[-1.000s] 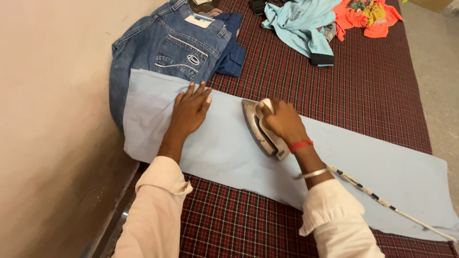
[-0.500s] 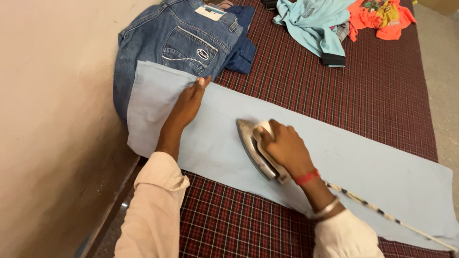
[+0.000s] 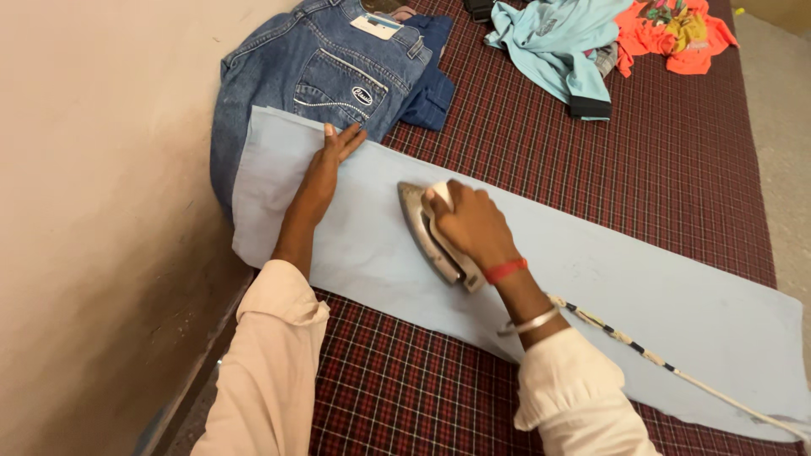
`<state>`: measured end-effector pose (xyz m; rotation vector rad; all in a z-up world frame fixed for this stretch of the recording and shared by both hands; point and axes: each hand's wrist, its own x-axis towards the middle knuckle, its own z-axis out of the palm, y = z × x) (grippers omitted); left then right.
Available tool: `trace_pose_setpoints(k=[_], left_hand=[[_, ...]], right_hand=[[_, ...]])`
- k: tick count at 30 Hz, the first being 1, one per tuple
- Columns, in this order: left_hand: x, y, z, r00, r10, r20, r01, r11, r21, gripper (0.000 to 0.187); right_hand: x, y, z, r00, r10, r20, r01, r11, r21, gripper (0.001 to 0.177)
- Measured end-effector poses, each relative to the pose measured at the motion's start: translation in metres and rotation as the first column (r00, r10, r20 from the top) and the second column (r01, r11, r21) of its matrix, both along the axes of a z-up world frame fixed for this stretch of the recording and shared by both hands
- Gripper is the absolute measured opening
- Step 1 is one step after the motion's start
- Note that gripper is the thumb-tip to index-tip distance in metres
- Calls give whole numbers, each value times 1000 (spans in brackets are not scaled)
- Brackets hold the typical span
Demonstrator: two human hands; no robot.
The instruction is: The person irons a light blue shirt on a bed, smoothing the fabric with an electric iron. After finishing the shirt, they fold it and set it aside, then unfold a pair of blue jeans and begin ironing them.
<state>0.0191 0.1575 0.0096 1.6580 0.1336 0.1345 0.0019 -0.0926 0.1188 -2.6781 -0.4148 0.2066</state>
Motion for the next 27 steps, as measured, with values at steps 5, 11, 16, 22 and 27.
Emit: trace_pose_setpoints(k=[5,11,16,22,27], left_hand=[[9,8,-3,999,-34,-36,23,966,-257,87],[11,14,-12,999,-41,0,37,910,-413,91],[14,20,-27,986,-7,165,89,863,-497,92],[16,17,-31,979,51,196,42,894,-445,91],[14,9,-29,968,81,239,23,915,-403,89]], right_hand=[[-43,-12,6,995,31,-93,-38,997,-69,52],[-37,4,15,996,32,-85,-37,997,-63,48],[-3,36,2,992,69,102,-66,997,-32,46],[29,60,-4,990,49,130,-57,997,60,48],[16,52,-2,996,61,65,-61,998,-1,51]])
